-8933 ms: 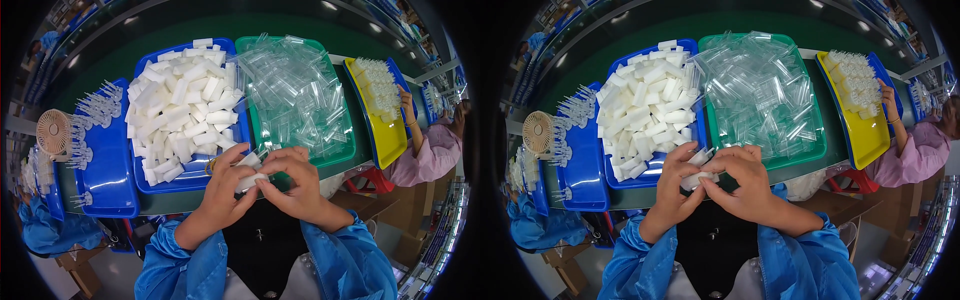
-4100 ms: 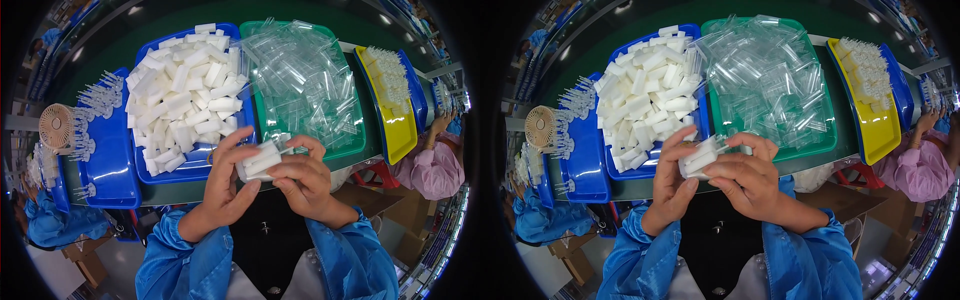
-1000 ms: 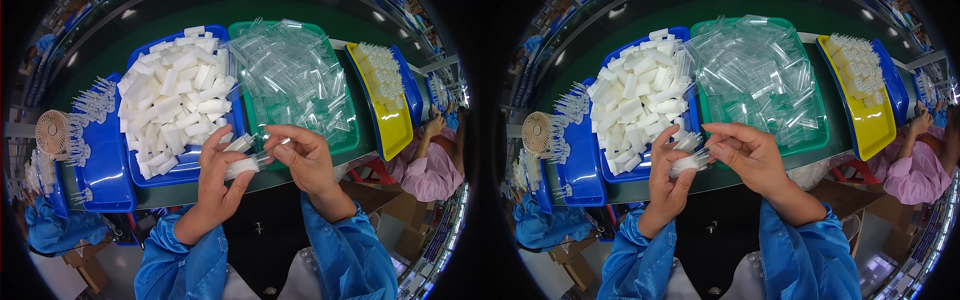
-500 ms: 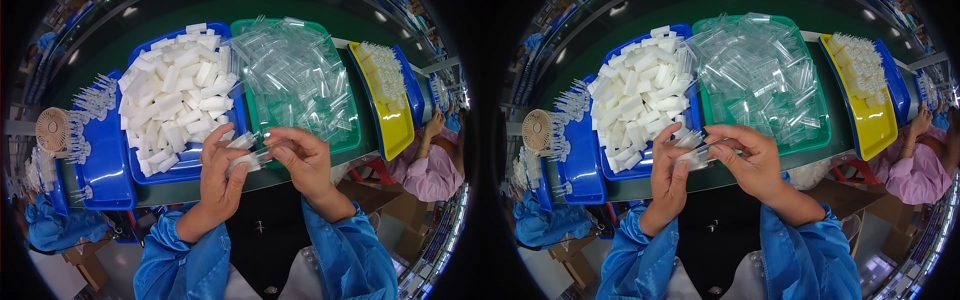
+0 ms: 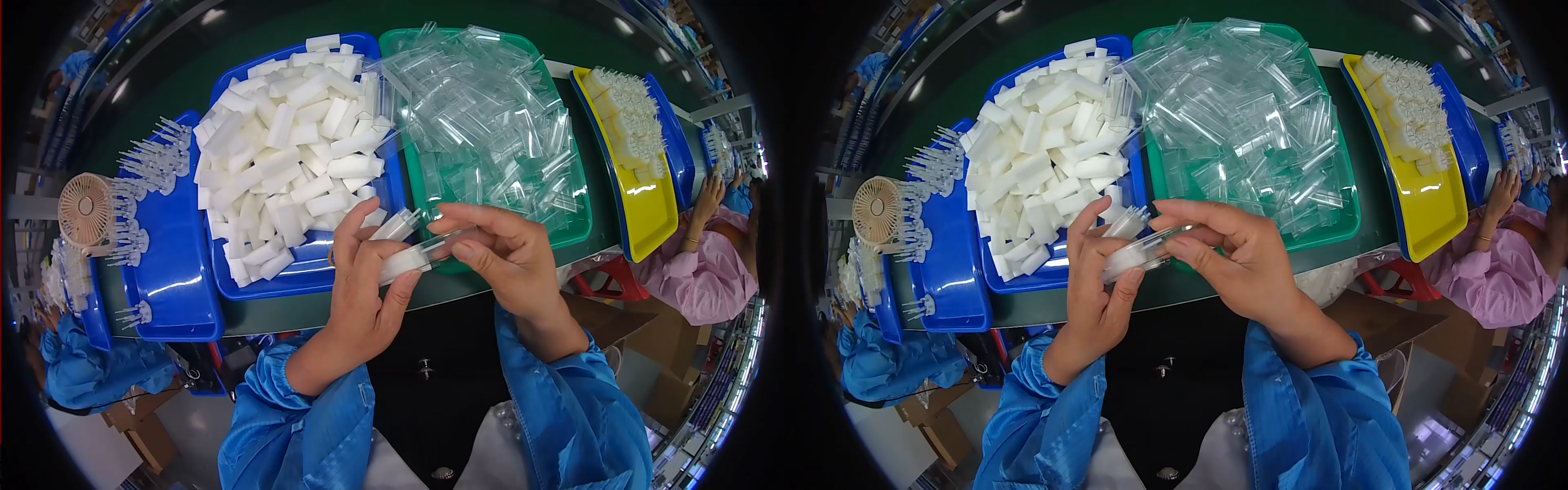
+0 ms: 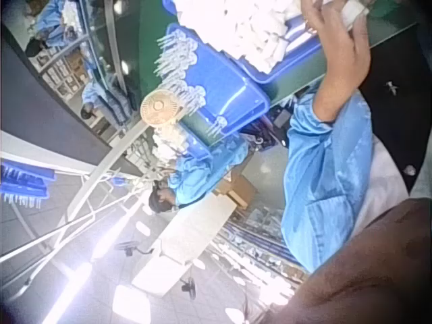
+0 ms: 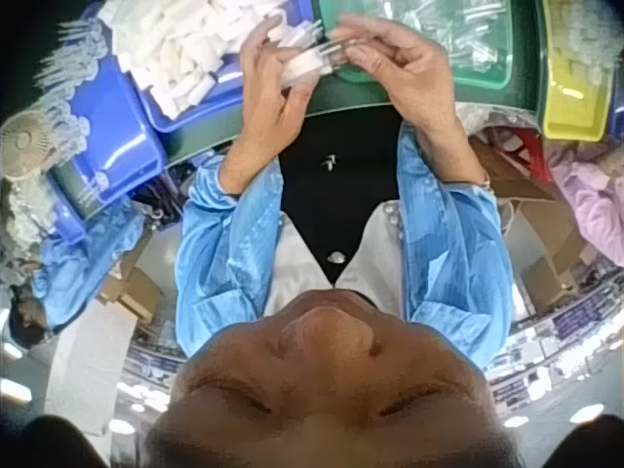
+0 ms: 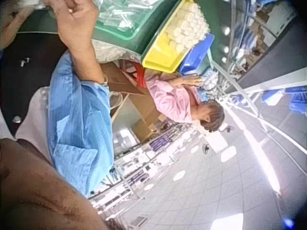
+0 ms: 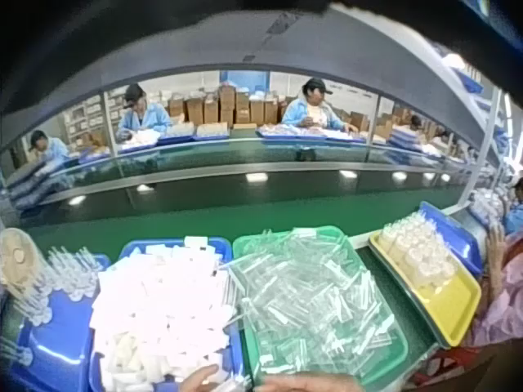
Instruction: The person places clear plastic sleeves over foam pieces and secures them into bundles with rubber bands. The person then inserts foam pieces onto the prongs of plastic bases and secures the assembled bundles with rubber bands.
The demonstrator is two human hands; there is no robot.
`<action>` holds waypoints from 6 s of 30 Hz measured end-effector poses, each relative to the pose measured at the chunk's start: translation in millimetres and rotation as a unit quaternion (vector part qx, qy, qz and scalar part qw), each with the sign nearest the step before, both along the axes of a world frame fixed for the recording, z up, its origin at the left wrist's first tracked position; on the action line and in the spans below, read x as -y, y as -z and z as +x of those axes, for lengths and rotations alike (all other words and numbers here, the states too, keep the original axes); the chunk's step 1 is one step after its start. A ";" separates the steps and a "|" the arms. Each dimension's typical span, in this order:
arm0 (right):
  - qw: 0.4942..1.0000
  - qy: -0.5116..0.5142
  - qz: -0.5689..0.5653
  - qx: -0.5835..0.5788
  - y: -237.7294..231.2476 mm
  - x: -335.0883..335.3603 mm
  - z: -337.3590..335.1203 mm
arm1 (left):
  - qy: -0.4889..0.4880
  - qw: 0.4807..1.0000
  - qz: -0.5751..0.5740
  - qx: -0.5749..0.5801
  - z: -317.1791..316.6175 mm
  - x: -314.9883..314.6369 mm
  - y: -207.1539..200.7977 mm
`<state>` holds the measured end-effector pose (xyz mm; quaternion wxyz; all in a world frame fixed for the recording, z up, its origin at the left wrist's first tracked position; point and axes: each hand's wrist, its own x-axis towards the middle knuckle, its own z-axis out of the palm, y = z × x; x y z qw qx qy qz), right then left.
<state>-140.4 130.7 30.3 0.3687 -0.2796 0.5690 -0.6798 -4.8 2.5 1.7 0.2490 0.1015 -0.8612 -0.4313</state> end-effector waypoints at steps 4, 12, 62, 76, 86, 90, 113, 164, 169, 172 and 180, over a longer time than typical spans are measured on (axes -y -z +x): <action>0.996 0.003 0.039 -0.080 4.2 -5.0 -2.6 | 0.008 1.000 0.001 0.013 -0.6 -0.5 -2.4; 0.962 0.039 0.044 -0.265 5.7 -9.2 -5.1 | 0.022 0.999 -0.023 0.018 -1.9 -2.2 -6.6; 0.978 0.010 -0.120 -0.169 23.0 6.7 2.4 | 0.129 0.738 0.660 -0.057 -1.7 -8.8 -9.7; 0.989 -0.079 -0.085 0.090 15.7 14.1 4.6 | 0.240 0.678 0.694 0.021 -7.5 -12.1 -1.6; 0.973 -0.020 -0.101 -0.205 12.8 18.7 8.3 | 0.193 0.663 0.723 0.001 -0.3 -8.8 9.8; 0.883 -0.074 -0.002 -0.464 6.9 13.6 13.4 | 0.161 0.725 0.669 0.019 11.6 -19.5 2.4; 0.764 -0.133 0.095 -0.624 21.2 82.2 44.6 | 0.036 0.728 0.673 -0.125 84.7 9.0 16.9; 0.949 -0.278 -0.136 0.065 -30.2 20.1 -14.0 | 0.090 0.920 0.381 0.028 17.4 18.9 -14.0; 0.851 -0.363 -0.086 -0.369 -44.8 25.6 27.3 | 0.003 0.987 0.160 0.032 5.8 10.3 -15.2; 0.819 -0.405 -0.109 -0.392 -30.4 17.5 27.2 | 0.007 0.976 0.211 0.045 5.8 16.7 -16.5; 0.864 -0.311 -0.323 0.229 4.1 -7.8 10.7 | 0.089 0.852 0.506 -0.101 5.0 9.8 -21.5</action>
